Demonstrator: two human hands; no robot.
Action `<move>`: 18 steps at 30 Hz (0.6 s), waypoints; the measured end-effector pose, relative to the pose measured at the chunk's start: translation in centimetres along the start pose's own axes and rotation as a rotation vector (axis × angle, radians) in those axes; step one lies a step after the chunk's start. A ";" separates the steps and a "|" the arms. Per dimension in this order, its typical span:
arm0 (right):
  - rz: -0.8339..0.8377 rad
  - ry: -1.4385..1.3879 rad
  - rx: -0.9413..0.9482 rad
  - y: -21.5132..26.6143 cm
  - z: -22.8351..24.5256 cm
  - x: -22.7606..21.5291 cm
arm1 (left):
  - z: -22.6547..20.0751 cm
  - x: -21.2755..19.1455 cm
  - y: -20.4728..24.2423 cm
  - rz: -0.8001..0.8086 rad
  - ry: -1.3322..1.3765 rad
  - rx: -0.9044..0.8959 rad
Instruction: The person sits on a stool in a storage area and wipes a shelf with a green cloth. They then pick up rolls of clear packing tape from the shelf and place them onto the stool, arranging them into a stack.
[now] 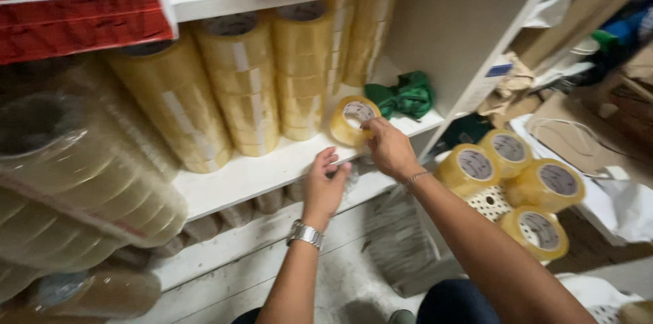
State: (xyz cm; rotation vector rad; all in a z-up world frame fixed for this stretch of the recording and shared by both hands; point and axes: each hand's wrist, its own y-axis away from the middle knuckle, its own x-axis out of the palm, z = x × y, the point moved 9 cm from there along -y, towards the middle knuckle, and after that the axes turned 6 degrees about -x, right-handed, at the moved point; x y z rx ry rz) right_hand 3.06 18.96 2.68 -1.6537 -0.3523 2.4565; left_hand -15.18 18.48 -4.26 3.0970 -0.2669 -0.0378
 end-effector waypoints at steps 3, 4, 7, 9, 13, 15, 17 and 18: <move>0.024 -0.034 -0.066 2.2 0.8 -2.7 | 1.0 0.2 -0.7 0.019 0.141 -0.067; 0.019 -0.028 -0.055 3.2 0.6 -3.9 | -0.1 0.3 0.2 0.032 0.142 -0.067; 0.022 -0.086 -0.216 5.2 2.8 -6.7 | -0.9 0.2 1.7 0.059 0.282 -0.234; 0.041 -0.193 -0.320 6.7 4.6 -8.3 | 0.3 1.9 1.8 0.149 0.509 -0.359; 0.064 -0.281 -0.431 8.7 5.7 -10.7 | -0.5 3.2 2.7 0.277 0.595 -0.435; 0.157 -0.275 -0.501 9.8 6.0 -10.9 | -1.4 3.3 3.3 0.325 0.491 -0.446; 0.177 -0.251 -0.536 10.7 6.8 -12.0 | -1.4 3.7 3.9 0.352 0.451 -0.467; 0.200 -0.228 -0.577 11.3 7.4 -12.4 | -1.4 3.8 4.2 0.373 0.412 -0.487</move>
